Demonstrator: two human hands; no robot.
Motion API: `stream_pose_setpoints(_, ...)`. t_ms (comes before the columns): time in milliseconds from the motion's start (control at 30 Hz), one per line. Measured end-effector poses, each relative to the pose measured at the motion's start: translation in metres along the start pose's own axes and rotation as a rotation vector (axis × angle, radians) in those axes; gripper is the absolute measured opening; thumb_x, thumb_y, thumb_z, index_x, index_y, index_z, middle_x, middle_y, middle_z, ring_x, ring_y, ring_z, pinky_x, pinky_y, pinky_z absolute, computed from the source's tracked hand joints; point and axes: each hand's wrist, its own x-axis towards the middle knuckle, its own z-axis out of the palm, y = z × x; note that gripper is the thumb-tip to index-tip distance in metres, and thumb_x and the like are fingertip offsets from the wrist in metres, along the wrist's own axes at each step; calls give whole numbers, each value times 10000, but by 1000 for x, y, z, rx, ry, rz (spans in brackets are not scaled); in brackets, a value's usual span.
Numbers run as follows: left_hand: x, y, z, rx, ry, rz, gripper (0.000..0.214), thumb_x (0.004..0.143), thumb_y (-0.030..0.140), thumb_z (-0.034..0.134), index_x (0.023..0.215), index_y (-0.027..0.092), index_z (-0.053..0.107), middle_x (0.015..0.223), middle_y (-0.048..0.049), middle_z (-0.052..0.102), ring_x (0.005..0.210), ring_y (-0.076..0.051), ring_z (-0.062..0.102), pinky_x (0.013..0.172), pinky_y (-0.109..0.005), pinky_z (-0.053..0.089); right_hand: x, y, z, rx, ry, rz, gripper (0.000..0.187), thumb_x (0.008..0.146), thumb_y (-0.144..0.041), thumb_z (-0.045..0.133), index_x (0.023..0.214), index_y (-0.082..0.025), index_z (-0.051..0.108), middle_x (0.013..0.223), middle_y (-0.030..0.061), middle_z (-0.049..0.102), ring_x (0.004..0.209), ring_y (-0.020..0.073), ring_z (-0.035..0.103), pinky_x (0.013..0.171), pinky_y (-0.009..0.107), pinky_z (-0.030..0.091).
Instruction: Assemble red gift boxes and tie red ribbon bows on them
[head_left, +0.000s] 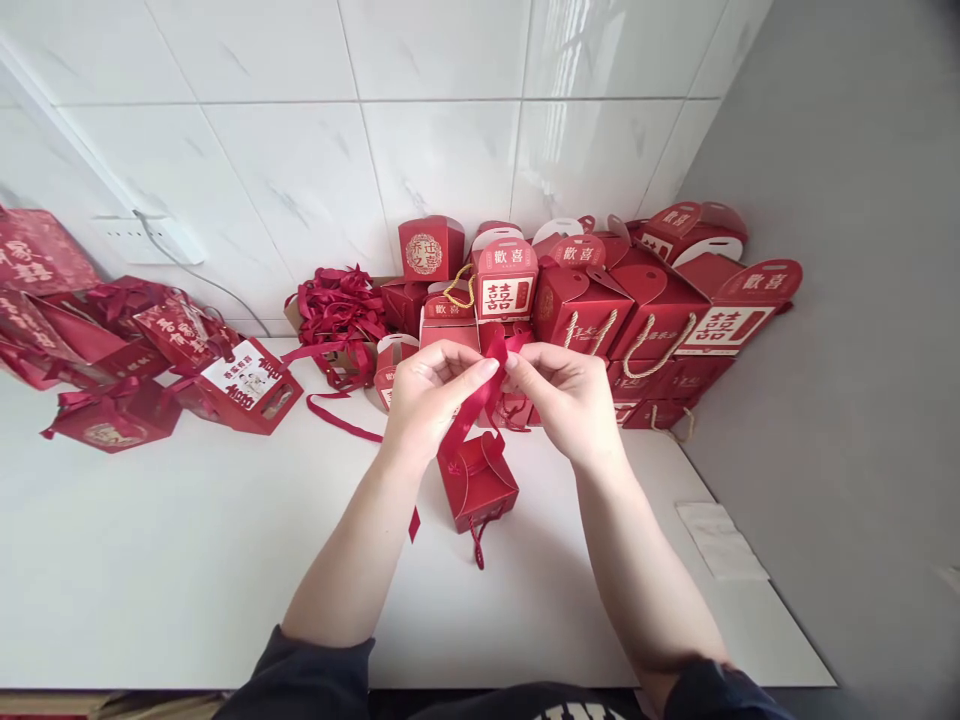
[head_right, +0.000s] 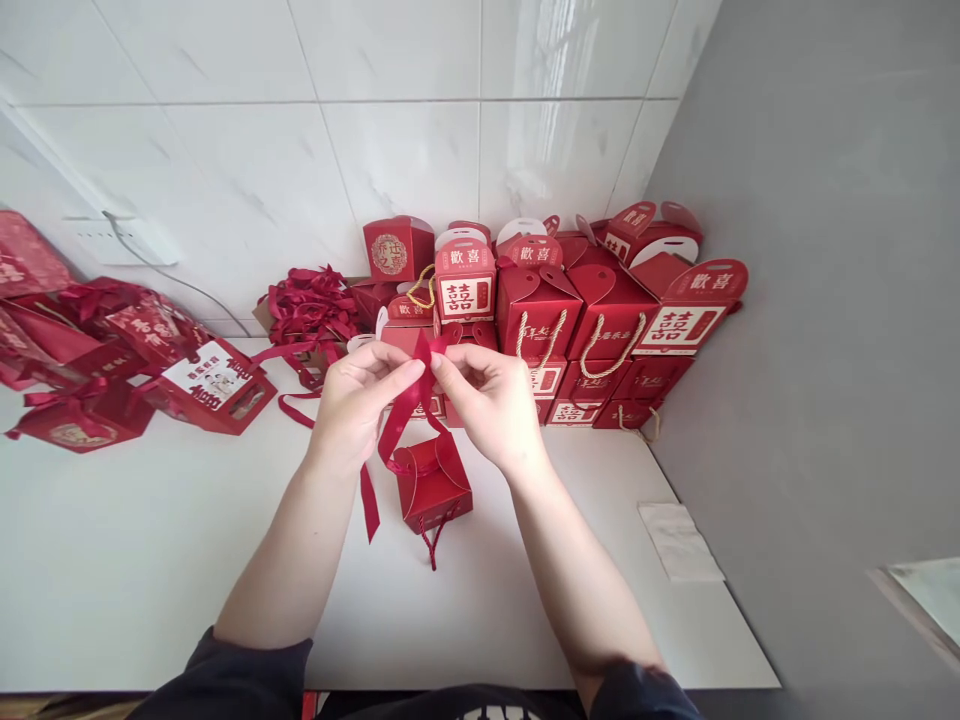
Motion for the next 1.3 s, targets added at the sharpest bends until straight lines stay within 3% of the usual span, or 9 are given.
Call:
stream_pose_setpoints(233, -4, -5, 1, -20, 8, -57, 225, 708, 326, 795, 742, 170, 637, 709, 14, 619, 642, -92, 567, 622, -208, 469, -3, 2, 3, 1, -70, 13, 349, 897, -455, 573, 714, -171, 659, 689, 17, 635, 665, 142, 592, 624, 251, 484)
stream_pose_setpoints(367, -7, -6, 4, 6, 27, -25, 250, 730, 345, 778, 735, 168, 602, 698, 9, 616, 637, -98, 573, 615, -212, 463, -4, 3, 6, 32, -73, 27, 329, 878, -475, 601, 789, -171, 686, 662, 4, 620, 578, 116, 542, 535, 231, 443)
stream_pose_setpoints(467, -3, -9, -7, 48, -35, 34, 233, 773, 354, 747, 775, 171, 603, 734, 2, 612, 675, -99, 578, 648, -209, 467, -2, 2, 6, 22, -51, 2, 311, 868, -453, 629, 762, -165, 685, 661, 5, 620, 588, 113, 541, 548, 230, 435)
stream_pose_setpoints(567, 7, -21, -34, 47, -297, 121, 364, 772, 408, 743, 1055, 215, 620, 994, -46, 648, 917, -163, 626, 798, -257, 497, 0, -3, 2, -3, -21, -39, 307, 877, -433, 626, 730, -168, 682, 673, 8, 625, 620, 121, 553, 581, 239, 448)
stream_pose_setpoints(667, 15, -41, -62, 152, -787, 112, 946, 513, 421, 903, 1346, 266, 482, 1316, -115, 558, 1237, -313, 523, 1025, -422, 438, 1, -11, -2, 25, -22, -85, 290, 874, -416, 636, 712, -179, 683, 649, -4, 612, 588, 114, 532, 557, 242, 441)
stream_pose_setpoints(767, 10, -64, -72, 380, -950, 37, 961, 534, 345, 904, 1387, 273, 468, 1413, -128, 498, 1343, -340, 427, 1137, -512, 310, 1, -18, -4, 47, -33, -136, 260, 874, -375, 644, 700, -187, 686, 642, -12, 603, 578, 108, 515, 547, 243, 432)
stream_pose_setpoints(967, -13, -100, -65, 299, -904, -71, 880, 584, 274, 883, 1366, 248, 481, 1322, -126, 579, 1251, -297, 534, 1070, -457, 419, 1, -23, -1, 60, -55, -214, 173, 875, -305, 653, 760, -189, 709, 661, -19, 622, 599, 104, 531, 561, 238, 438)
stream_pose_setpoints(1133, -14, -113, -70, 162, -889, -162, 624, 666, 232, 837, 1233, 169, 585, 1170, -142, 663, 1142, -274, 607, 1016, -434, 461, 3, -19, 1, 46, -56, -216, 179, 873, -309, 655, 755, -184, 706, 652, -21, 618, 591, 105, 531, 556, 240, 438)
stream_pose_setpoints(1300, -10, -121, -72, 68, -921, -262, 627, 695, 203, 816, 1269, 172, 567, 1119, -142, 690, 1078, -252, 644, 956, -397, 499, 5, -15, 2, 35, -65, -210, 189, 872, -328, 654, 765, -181, 708, 684, -8, 630, 622, 117, 542, 585, 254, 447)
